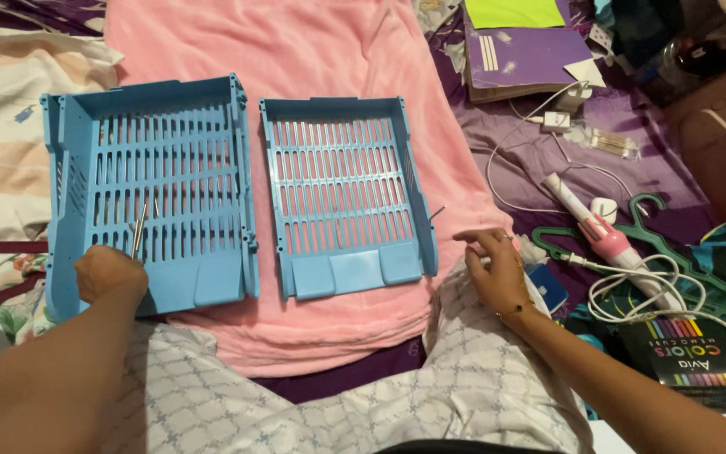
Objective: The person assembles a blue plastic basket by inserting metal rods into the side panels to connect them. They manipulate the basket parts and rods, aligning holes and pushing the rods through to form the basket structure.
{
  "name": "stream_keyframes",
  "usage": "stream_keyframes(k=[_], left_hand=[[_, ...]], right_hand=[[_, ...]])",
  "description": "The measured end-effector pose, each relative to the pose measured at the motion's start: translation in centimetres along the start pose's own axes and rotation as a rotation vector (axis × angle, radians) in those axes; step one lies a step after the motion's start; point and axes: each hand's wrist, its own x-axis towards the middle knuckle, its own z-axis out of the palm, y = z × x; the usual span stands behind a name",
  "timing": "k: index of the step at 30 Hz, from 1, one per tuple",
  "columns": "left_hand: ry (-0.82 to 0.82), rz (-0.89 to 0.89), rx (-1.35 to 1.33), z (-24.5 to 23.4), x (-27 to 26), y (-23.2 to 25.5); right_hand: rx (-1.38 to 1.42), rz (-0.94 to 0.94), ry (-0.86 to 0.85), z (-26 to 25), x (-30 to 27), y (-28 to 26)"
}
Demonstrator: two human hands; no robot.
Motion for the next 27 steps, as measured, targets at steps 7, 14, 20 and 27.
stream_keyframes(k=[7,14,20,27], left_hand=[[-0.019,-0.081,-0.052,-1.2,-1.0,1.2],[0.144,0.108,-0.156,-1.4,-2.9,1.1],[0.271,0.273,-0.430,-7.4,-11.5,4.0],[-0.266,0.168,-0.999,-13.2,-22.6,16.2]], right_hand=[[0.011,0.052,-0.026,0.3,0.7,0.5],[-0.019,0.030,0.008,0.7,1.2,-0.5],[0.013,-0.099,0.016,1.3,1.0,-2.7],[0.526,0.102,-0.217,6.0,4.1,-8.6]])
